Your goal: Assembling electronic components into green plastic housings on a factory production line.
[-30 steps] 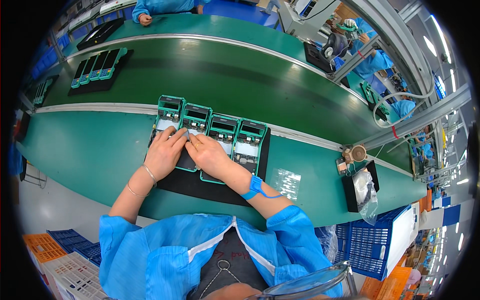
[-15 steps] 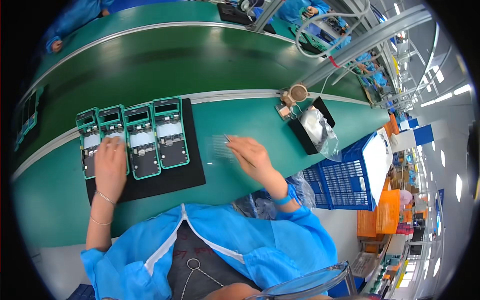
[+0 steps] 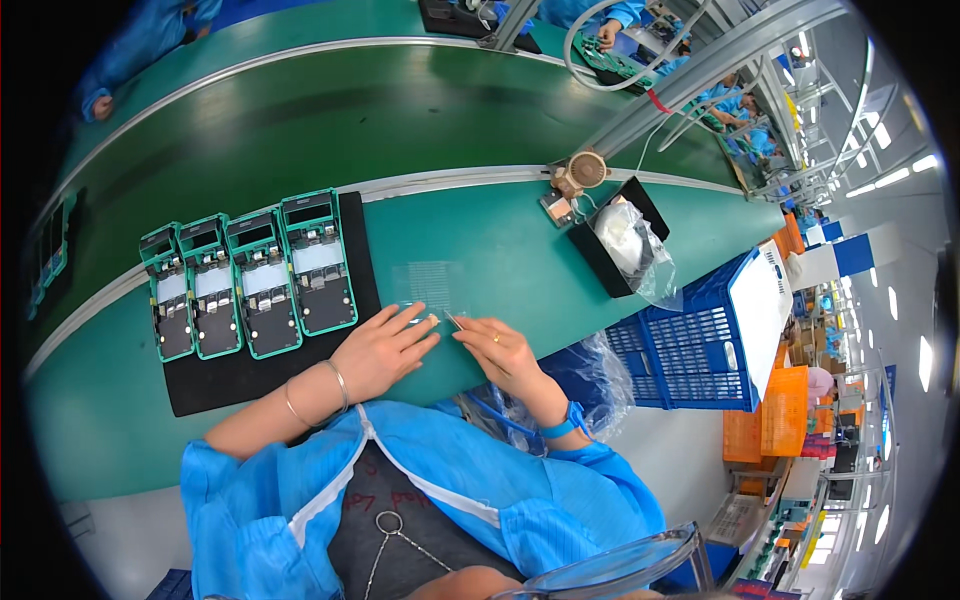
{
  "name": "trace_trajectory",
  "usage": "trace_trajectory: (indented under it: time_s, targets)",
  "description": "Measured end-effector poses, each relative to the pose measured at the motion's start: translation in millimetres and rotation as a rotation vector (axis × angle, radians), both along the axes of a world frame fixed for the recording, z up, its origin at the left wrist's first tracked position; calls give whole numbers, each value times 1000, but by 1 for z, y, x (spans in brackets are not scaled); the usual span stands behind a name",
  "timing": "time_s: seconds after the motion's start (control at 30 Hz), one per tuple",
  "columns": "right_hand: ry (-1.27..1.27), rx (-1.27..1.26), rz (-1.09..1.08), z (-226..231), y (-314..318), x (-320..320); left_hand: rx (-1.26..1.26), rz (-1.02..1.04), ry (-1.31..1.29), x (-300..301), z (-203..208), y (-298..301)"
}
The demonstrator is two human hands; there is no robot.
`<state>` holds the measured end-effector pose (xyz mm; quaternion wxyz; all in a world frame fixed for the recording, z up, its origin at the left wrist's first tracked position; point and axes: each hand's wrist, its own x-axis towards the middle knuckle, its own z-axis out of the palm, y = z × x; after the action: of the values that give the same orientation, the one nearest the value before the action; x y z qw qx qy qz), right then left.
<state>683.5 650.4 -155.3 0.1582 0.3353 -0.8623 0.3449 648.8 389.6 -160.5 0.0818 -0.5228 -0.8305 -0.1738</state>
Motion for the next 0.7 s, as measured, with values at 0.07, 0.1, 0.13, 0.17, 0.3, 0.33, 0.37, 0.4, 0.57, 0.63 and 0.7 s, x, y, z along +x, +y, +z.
trace_trajectory:
  time_s: [0.07, 0.1, 0.13, 0.17, 0.3, 0.33, 0.37, 0.4, 0.57, 0.63, 0.7]
  targets:
    - [54, 60, 20, -2, 0, -2, -9, 4, -7, 0, 1, -3]
    - [54, 55, 35, -2, -2, -3, -6, 10, -18, 1, 2, -4]
    - [81, 99, 42, -2, -3, -4, -3, 20, -28, 2, 2, -6]
    - [110, 141, 54, -1, -4, -5, -4, 19, -25, 2, 1, -4]
    - [195, 139, 88, 15, -27, -27, 55, -11, 43, 2, -7, -6]
    - [191, 131, 111, 24, -36, -34, 99, -10, 58, 7, 0, -10]
    - [185, 123, 135, 30, -49, -42, 150, -7, 32, 10, 4, -20]
    - [197, 83, 171, 32, -62, -47, 186, 23, 44, 13, 16, -35]
    - [140, -60, 422, 43, -161, -67, 239, 552, 271, 4, 48, -175]
    - [193, -113, 514, 44, -205, -75, 179, 839, 293, 10, 38, -238]
    - [209, -128, 573, 43, -247, -84, 89, 942, 264, 17, 33, -271]
